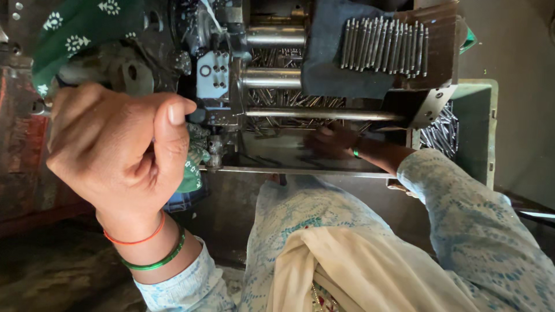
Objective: The person operates a manual metal forming machine, repeatedly inserting small metal rods into the machine's feed, actuating the lever to process them, and then collecting the finished parts into a bin. A second person assists by holding a bin to receive the processed parts.
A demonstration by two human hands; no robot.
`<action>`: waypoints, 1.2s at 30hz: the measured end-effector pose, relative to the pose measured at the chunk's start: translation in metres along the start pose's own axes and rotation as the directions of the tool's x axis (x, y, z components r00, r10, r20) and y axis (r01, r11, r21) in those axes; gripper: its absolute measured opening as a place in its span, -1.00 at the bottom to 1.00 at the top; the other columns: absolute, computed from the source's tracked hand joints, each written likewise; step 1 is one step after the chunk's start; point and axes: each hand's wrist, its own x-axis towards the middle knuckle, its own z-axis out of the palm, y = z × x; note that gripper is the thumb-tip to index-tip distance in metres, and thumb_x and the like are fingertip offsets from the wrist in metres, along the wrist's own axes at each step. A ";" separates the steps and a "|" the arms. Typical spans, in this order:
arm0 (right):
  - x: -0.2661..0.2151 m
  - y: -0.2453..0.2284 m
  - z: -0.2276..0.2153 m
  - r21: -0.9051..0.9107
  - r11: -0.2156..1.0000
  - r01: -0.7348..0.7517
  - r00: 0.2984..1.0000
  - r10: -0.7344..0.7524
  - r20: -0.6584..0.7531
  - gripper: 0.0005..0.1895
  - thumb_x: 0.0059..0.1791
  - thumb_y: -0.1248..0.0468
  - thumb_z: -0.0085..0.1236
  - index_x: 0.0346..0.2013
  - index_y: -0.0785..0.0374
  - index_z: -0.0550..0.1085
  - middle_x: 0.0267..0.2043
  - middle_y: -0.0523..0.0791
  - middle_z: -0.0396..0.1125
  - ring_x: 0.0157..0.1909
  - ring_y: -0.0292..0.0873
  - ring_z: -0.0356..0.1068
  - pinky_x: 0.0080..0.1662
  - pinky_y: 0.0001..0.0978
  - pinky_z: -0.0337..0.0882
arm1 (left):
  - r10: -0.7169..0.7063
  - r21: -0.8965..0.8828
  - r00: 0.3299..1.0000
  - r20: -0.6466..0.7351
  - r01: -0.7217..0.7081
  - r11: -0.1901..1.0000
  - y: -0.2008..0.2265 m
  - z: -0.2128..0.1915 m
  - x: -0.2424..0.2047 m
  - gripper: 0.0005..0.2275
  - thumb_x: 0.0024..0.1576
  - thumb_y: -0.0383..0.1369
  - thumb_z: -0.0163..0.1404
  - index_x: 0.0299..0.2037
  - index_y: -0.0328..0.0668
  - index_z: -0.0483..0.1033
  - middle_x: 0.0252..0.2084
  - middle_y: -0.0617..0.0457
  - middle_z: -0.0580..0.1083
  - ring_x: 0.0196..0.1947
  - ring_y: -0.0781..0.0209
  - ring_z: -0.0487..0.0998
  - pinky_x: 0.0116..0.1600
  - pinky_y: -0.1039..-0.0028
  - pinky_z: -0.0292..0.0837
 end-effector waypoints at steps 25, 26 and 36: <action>0.030 -0.024 -0.039 0.323 0.846 -0.425 0.905 0.405 0.131 -0.75 -0.02 0.12 -0.02 -0.29 0.25 0.47 -0.16 0.02 0.39 0.03 0.06 0.39 -0.03 0.01 0.41 | 0.008 -0.003 1.000 -0.017 -0.008 1.000 -0.001 0.001 0.000 -0.74 0.50 -0.39 0.05 -0.28 -0.20 0.67 -0.50 0.10 0.41 -0.43 0.18 0.31 -0.14 0.41 0.19; 0.031 -0.023 -0.040 0.336 0.826 -0.452 0.892 0.410 0.189 -0.75 0.01 0.14 -0.03 -0.27 0.26 0.47 -0.16 0.02 0.40 0.01 0.05 0.40 -0.01 0.01 0.41 | 0.010 -0.006 1.000 -0.020 -0.010 1.000 -0.001 0.002 0.001 -0.74 0.49 -0.39 0.06 -0.29 -0.20 0.67 -0.51 0.11 0.41 -0.44 0.18 0.31 -0.13 0.40 0.19; 0.031 -0.021 -0.029 0.359 0.817 -0.452 0.886 0.366 0.284 -0.81 -0.01 0.21 -0.02 -0.36 0.25 0.49 -0.21 0.01 0.42 -0.09 0.03 0.45 -0.08 -0.02 0.44 | -0.004 -0.016 1.000 -0.022 0.003 1.000 0.001 0.001 -0.001 -0.75 0.52 -0.38 0.05 -0.26 -0.17 0.66 -0.45 0.12 0.45 -0.38 0.17 0.33 -0.10 0.41 0.20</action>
